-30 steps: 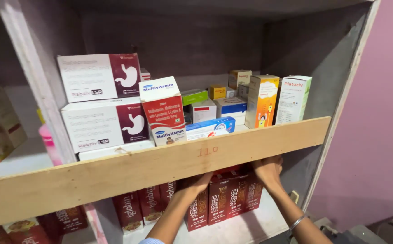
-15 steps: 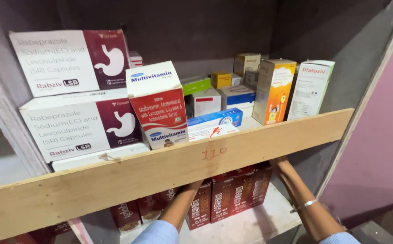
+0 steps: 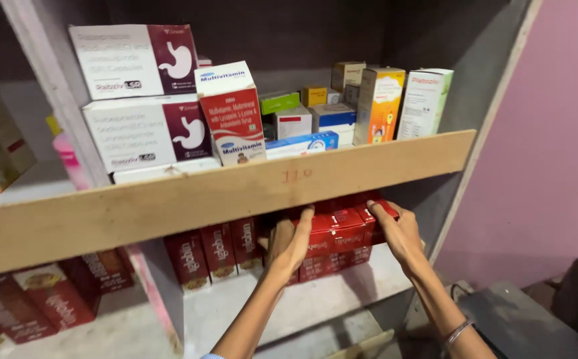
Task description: The person picks up, arranges, and stacks medicine boxes on shelves by hand, moving items aside to reach the work and turning some over.
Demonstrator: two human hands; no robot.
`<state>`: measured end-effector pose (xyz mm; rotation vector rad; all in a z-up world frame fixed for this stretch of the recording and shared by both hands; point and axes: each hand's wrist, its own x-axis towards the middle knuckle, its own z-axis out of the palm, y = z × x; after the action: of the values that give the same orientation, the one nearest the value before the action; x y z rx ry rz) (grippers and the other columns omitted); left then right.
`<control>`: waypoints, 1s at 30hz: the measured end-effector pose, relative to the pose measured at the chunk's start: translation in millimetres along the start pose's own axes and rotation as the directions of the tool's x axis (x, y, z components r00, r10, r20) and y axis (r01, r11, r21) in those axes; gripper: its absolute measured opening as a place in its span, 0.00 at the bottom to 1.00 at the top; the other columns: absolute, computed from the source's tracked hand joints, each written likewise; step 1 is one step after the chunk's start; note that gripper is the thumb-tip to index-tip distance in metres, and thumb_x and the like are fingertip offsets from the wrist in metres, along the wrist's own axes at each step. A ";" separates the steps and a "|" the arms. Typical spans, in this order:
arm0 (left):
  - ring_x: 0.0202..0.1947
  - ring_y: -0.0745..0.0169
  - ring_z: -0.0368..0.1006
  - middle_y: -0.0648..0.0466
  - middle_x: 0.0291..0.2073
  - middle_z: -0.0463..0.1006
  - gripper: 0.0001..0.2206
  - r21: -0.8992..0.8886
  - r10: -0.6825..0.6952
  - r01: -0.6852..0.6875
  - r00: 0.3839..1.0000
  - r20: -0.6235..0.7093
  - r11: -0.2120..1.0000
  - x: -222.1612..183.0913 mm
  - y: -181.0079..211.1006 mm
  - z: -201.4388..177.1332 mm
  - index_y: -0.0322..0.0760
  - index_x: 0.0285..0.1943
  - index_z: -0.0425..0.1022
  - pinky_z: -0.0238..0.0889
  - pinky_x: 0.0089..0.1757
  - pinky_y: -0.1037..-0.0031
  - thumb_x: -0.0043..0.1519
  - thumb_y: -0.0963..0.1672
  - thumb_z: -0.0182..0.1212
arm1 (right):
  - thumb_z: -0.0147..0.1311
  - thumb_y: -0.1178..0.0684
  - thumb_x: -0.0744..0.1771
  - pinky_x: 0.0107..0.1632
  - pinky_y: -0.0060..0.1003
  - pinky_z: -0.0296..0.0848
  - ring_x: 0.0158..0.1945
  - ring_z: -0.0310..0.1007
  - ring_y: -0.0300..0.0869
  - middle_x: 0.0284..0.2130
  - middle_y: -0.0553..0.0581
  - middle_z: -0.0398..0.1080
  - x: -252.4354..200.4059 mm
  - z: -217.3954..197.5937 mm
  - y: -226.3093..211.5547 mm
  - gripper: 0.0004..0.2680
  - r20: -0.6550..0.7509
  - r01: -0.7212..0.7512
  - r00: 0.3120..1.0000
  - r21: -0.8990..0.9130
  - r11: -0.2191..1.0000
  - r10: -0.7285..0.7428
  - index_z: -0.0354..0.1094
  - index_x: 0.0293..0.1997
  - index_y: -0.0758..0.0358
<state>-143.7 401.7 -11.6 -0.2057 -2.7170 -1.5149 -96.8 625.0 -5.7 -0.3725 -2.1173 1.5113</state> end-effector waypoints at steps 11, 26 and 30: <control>0.65 0.37 0.65 0.30 0.64 0.67 0.40 -0.332 0.212 -0.282 0.949 -0.232 0.900 -132.9 -25.6 -24.6 0.21 0.75 0.48 0.56 0.62 0.61 0.61 0.53 0.57 | 0.55 0.39 0.65 0.49 0.36 0.73 0.38 0.79 0.43 0.36 0.61 0.81 -139.7 -24.9 -33.3 0.20 -0.014 0.064 0.998 0.004 0.998 -0.064 0.76 0.55 0.66; 0.53 0.47 0.77 0.40 0.52 0.80 0.27 -0.486 0.198 -0.269 0.961 -0.193 0.832 -331.5 -127.6 -170.0 0.33 0.66 0.63 0.66 0.55 0.61 0.59 0.49 0.56 | 0.57 0.39 0.64 0.47 0.38 0.74 0.38 0.80 0.43 0.35 0.63 0.82 -383.9 32.3 -95.7 0.21 0.034 -0.035 0.999 -0.040 0.999 0.036 0.76 0.55 0.67; 0.53 0.47 0.77 0.41 0.53 0.80 0.26 -0.478 0.145 -0.227 0.968 -0.204 0.849 -368.0 -174.4 -219.6 0.33 0.64 0.65 0.65 0.55 0.62 0.58 0.49 0.57 | 0.59 0.39 0.63 0.46 0.39 0.75 0.39 0.81 0.45 0.37 0.65 0.82 -436.4 77.9 -102.3 0.22 0.064 -0.059 0.996 -0.042 0.997 0.062 0.75 0.55 0.68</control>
<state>189.4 86.8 -74.5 -0.3284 -2.0623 -2.0375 231.2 311.2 -35.8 -0.4104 -2.2076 1.5364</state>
